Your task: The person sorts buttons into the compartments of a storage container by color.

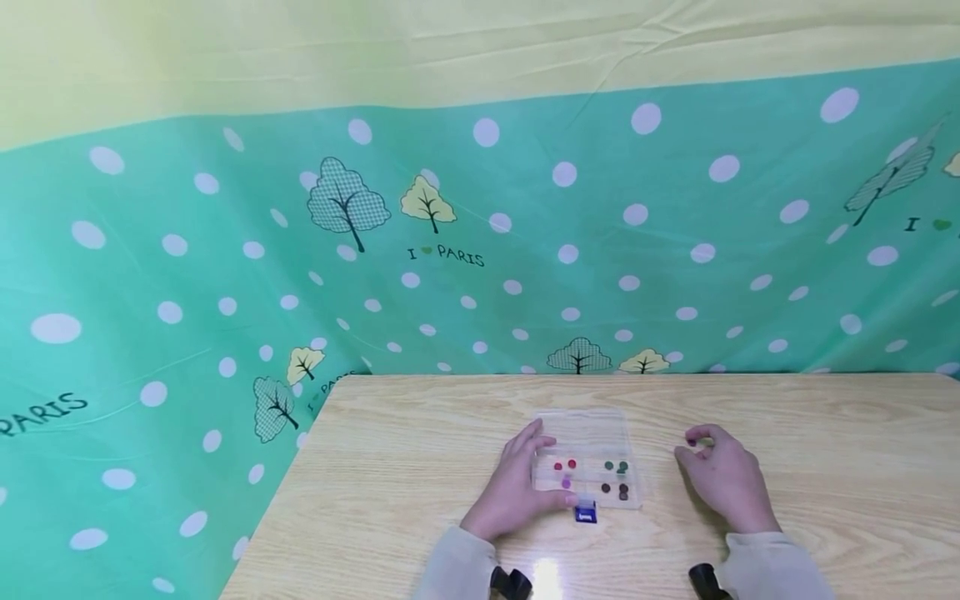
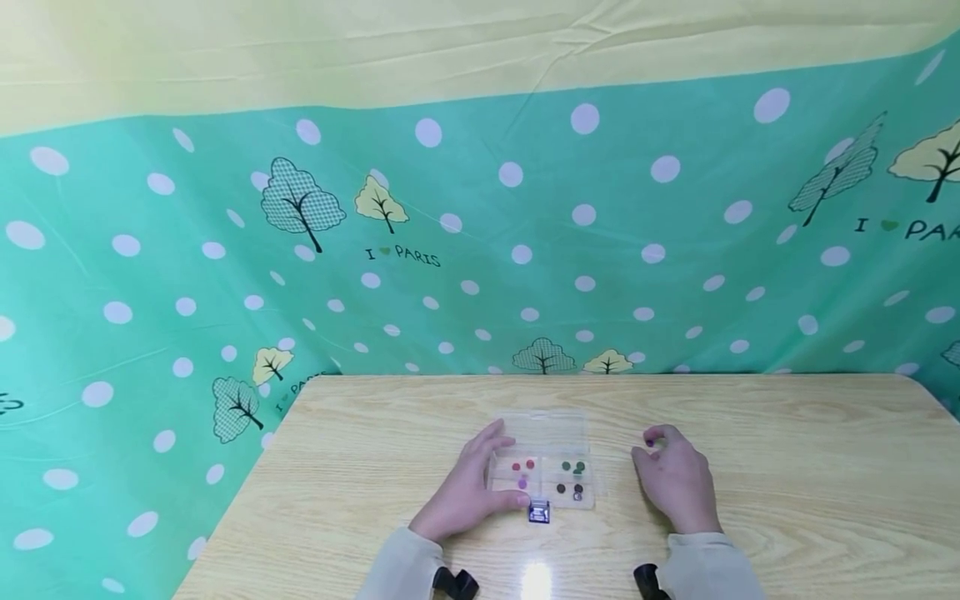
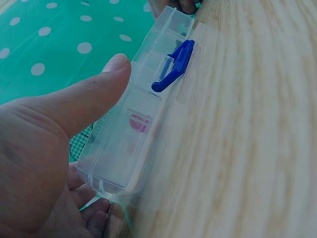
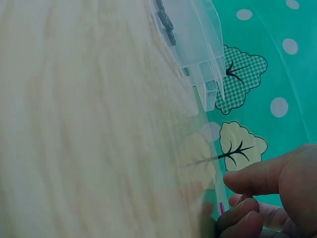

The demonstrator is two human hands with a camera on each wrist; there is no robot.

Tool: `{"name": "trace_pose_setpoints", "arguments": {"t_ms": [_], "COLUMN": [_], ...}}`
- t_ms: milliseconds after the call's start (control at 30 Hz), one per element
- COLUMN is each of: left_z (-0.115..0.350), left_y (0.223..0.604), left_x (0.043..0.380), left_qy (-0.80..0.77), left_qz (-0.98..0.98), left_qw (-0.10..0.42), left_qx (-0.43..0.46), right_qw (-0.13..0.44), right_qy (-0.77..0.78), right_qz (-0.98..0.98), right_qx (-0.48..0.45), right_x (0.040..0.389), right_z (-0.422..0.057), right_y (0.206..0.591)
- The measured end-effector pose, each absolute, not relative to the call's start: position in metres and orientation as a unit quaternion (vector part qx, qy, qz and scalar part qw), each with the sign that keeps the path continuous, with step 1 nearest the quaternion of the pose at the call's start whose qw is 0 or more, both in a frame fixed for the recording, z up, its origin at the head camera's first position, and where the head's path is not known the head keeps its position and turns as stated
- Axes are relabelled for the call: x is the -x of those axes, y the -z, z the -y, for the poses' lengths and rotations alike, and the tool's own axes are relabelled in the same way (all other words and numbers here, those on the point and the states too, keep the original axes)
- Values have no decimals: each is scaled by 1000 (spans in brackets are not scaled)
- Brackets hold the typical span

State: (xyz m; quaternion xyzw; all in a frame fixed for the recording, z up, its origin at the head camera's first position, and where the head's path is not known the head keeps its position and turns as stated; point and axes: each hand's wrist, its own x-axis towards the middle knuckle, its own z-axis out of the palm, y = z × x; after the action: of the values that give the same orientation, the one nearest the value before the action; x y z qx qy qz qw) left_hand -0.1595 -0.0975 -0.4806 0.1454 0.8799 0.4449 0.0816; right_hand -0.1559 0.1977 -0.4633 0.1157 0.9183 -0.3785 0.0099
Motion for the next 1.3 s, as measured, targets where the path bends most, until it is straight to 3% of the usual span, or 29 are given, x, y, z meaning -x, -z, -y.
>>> {"name": "trace_pose_setpoints", "arguments": {"t_ms": [1300], "left_z": [98], "left_y": [479], "left_x": [158], "left_qy": [-445], "left_qz": [-880], "left_qw": [84], "left_qx": [-141], "right_qw": [3], "right_qy": [387], "right_qz": [-904], "right_qx": [-179], "right_x": [164], "right_z": [-200], "right_y": [470]}}
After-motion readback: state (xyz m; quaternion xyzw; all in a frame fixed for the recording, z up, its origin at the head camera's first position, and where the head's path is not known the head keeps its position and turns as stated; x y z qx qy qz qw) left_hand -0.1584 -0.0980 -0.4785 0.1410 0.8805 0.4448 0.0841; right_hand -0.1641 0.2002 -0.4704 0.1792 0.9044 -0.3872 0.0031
